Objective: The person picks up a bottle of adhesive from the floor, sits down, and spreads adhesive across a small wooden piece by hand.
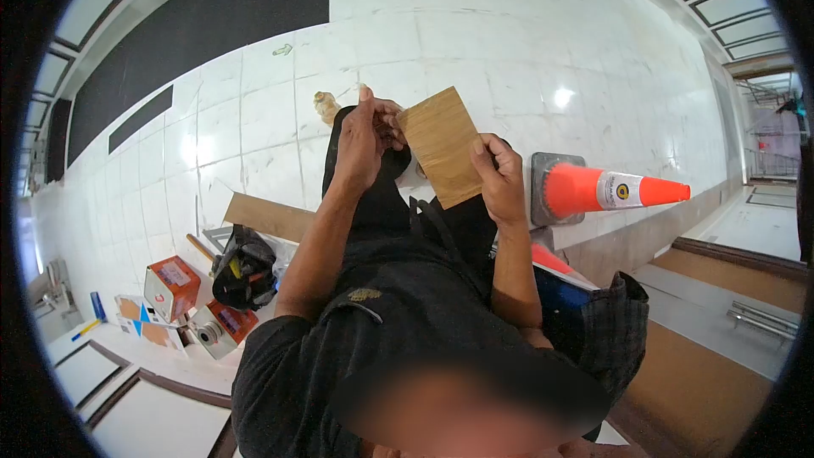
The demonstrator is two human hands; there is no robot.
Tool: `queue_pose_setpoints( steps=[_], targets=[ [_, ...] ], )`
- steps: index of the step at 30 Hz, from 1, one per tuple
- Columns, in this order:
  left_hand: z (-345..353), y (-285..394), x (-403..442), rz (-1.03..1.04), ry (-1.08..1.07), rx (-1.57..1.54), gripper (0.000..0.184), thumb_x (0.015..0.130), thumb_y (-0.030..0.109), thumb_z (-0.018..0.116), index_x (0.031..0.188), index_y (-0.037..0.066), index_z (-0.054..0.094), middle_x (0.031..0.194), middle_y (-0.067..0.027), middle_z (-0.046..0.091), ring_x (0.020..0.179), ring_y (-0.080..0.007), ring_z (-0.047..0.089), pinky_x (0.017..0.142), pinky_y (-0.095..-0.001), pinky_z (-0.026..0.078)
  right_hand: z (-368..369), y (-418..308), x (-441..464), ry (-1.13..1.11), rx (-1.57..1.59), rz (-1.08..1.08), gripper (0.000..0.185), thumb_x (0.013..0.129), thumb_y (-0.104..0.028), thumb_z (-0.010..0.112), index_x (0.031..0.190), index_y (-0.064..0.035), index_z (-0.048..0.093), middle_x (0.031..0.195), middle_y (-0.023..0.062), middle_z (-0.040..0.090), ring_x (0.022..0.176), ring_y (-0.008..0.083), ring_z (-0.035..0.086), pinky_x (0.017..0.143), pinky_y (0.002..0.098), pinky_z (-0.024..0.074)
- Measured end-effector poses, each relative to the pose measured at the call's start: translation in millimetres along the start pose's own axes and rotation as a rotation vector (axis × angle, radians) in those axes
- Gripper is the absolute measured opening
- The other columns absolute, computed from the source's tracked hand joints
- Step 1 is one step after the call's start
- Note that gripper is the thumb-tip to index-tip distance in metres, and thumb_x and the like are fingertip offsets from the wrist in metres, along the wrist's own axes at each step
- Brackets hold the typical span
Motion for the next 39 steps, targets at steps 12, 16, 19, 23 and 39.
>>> queue_pose_setpoints(
  steps=[12, 16, 19, 23, 39],
  targets=[
    [-5.4, -11.5, -4.3, 0.008, -0.237, 0.115, 0.009, 0.092, 0.010, 0.063, 0.094, 0.001, 0.064, 0.084, -0.0039, 0.060, 0.079, -0.0142, 0.056, 0.075, -0.0296, 0.045, -13.2, -8.2, -5.8, -0.164, -0.271, -0.127, 0.029, 0.095, -0.026, 0.067, 0.097, 0.0025, 0.066, 0.076, 0.0108, 0.059, 0.072, 0.0140, 0.055, 0.068, 0.0323, 0.0465],
    [-9.6, -24.4, -5.3, -0.049, -0.376, -0.015, 0.011, 0.094, 0.014, 0.063, 0.088, 0.006, 0.059, 0.076, -0.0008, 0.054, 0.073, -0.0122, 0.051, 0.067, -0.0290, 0.043, -17.8, -8.6, -14.8, -0.285, -0.160, -0.074, 0.033, 0.098, -0.033, 0.066, 0.095, -0.0003, 0.068, 0.078, 0.0064, 0.065, 0.075, 0.0118, 0.057, 0.070, 0.0333, 0.0474],
    [-55.4, -36.2, 23.6, -0.125, -0.237, -0.168, 0.021, 0.097, 0.021, 0.064, 0.084, 0.010, 0.053, 0.072, 0.0020, 0.046, 0.068, -0.0104, 0.046, 0.060, -0.0277, 0.039, -18.5, -18.8, -16.3, -0.271, 0.102, -0.039, 0.032, 0.099, -0.029, 0.064, 0.085, -0.0005, 0.064, 0.070, -0.0036, 0.049, 0.068, 0.0065, 0.043, 0.065, 0.0285, 0.0381],
    [-42.6, -30.5, 19.0, -0.036, -0.164, 0.107, 0.026, 0.096, 0.031, 0.070, 0.090, 0.010, 0.056, 0.073, 0.0037, 0.048, 0.066, -0.0074, 0.044, 0.056, -0.0250, 0.037, -21.7, -12.6, -13.6, -0.191, 0.330, -0.007, 0.033, 0.100, -0.030, 0.063, 0.078, -0.0055, 0.060, 0.073, -0.0077, 0.047, 0.074, 0.0039, 0.042, 0.067, 0.0258, 0.0363],
    [12.8, -13.9, 15.8, 0.103, -0.205, 0.146, 0.022, 0.102, 0.023, 0.061, 0.087, 0.007, 0.059, 0.070, -0.0013, 0.056, 0.059, -0.0099, 0.050, 0.055, -0.0234, 0.042, -8.6, 31.1, -6.9, -0.117, 1.055, 0.168, 0.023, 0.098, -0.027, 0.066, 0.098, -0.0044, 0.067, 0.096, -0.0001, 0.066, 0.092, 0.0081, 0.063, 0.081, 0.0292, 0.0554]
  ],
)
Point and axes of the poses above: each hand's wrist, its own x-axis towards the middle knuckle, its own z-axis out of the palm, y = z × x, the point moved 8 cm from there along x, towards the middle knuckle
